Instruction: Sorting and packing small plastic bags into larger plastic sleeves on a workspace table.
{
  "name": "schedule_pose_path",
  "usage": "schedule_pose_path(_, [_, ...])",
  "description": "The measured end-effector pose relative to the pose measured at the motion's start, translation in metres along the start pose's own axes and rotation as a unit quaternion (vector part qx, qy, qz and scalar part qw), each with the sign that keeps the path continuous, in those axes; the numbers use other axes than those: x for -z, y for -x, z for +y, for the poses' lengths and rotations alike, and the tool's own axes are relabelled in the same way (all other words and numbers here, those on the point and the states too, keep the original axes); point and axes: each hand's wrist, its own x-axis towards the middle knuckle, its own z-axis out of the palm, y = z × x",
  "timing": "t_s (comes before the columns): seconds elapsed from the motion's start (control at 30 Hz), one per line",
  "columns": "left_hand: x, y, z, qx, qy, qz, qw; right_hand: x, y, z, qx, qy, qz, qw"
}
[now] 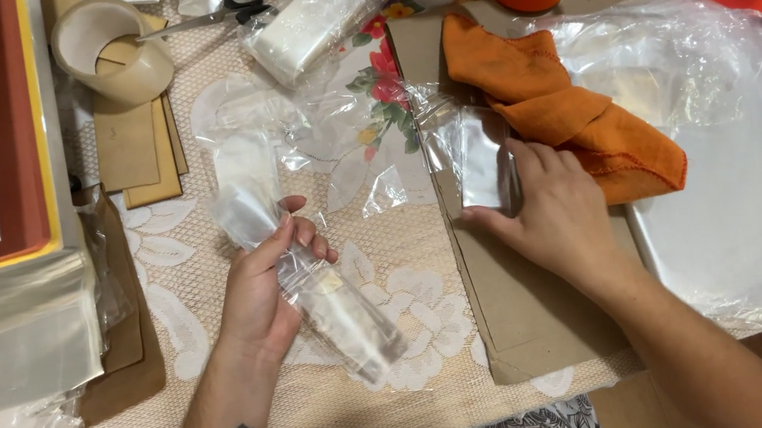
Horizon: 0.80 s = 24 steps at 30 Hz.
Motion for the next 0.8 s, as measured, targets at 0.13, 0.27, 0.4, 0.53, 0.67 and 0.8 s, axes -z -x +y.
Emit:
schedule_pose_path(0.13, [-0.006, 0.004, 0.0, -0.003, -0.012, -0.006, 1.0, -0.024, -0.013, -0.009, -0.036, 0.02, -0.005, 0.999])
schedule_pose_path(0.27, [-0.01, 0.007, 0.004, -0.012, -0.016, -0.009, 1.0, -0.029, -0.025, 0.006, -0.034, 0.0, -0.015, 0.999])
schedule_pose_path(0.4, [-0.012, 0.011, 0.004, -0.027, -0.007, -0.007, 1.0, 0.004, -0.014, 0.004, -0.119, -0.037, -0.043, 0.991])
schedule_pose_path(0.53, [-0.015, 0.011, 0.002, -0.035, -0.017, -0.012, 0.999, -0.007, -0.012, -0.002, -0.159, -0.008, -0.058, 0.986])
schedule_pose_path(0.67, [-0.012, 0.009, -0.001, -0.036, -0.006, -0.017, 0.999, -0.002, -0.023, -0.004, -0.197, -0.057, -0.09, 0.975])
schedule_pose_path(0.8, [-0.007, 0.007, -0.003, -0.05, -0.005, -0.023, 0.998, -0.006, -0.039, 0.005, -0.21, -0.094, -0.126, 0.965])
